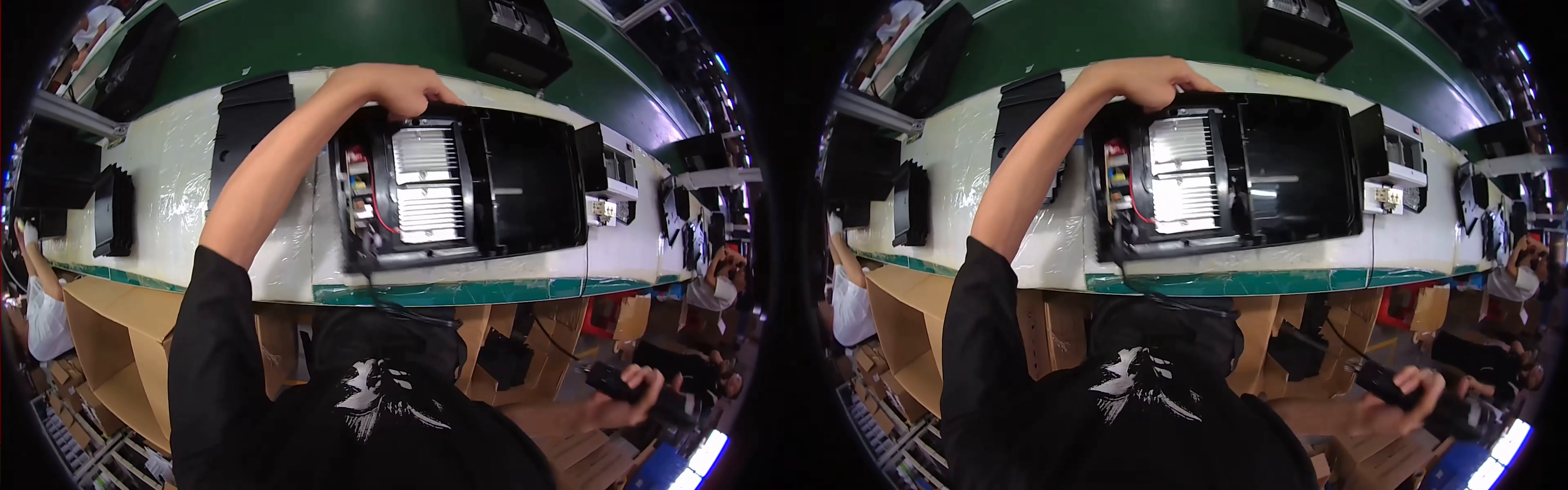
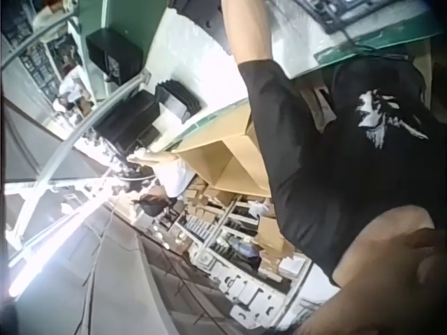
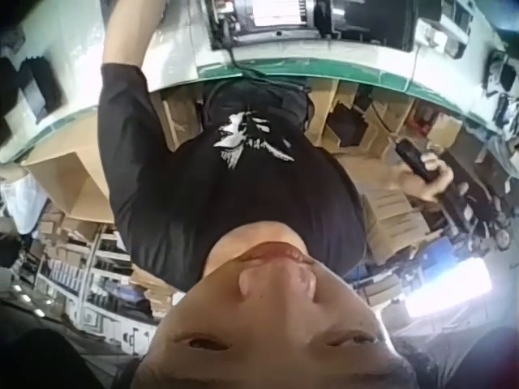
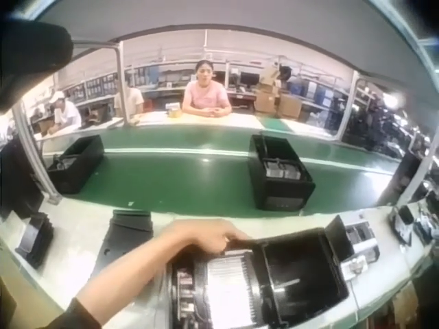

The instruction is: Assembling an electronic unit by connecting internal wires and fastening the plastic housing with an electric screwdriver.

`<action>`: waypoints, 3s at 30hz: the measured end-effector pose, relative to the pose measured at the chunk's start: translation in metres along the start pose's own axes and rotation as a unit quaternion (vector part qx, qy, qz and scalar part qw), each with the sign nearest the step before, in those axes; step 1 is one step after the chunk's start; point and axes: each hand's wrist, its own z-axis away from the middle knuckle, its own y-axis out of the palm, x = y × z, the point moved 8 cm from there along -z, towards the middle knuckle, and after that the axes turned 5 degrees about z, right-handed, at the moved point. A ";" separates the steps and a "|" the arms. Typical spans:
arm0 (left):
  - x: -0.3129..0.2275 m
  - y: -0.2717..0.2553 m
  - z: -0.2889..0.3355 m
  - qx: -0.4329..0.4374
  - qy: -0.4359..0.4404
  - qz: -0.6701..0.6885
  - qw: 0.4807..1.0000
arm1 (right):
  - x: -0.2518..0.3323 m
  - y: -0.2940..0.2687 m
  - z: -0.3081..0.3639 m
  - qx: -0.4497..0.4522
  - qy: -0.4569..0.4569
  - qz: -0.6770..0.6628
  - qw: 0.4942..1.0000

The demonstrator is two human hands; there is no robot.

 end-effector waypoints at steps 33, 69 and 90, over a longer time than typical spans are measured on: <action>-0.106 0.097 -0.057 -0.046 0.250 -0.285 0.924 | -0.154 0.052 0.123 0.311 0.458 0.054 0.831; -0.029 0.147 0.164 -0.520 -0.096 0.327 0.783 | -0.184 0.161 -0.234 0.138 0.030 0.150 0.979; -0.019 0.149 0.165 -0.480 -0.069 0.368 0.793 | 0.030 0.122 -0.123 0.079 -0.151 -0.264 0.949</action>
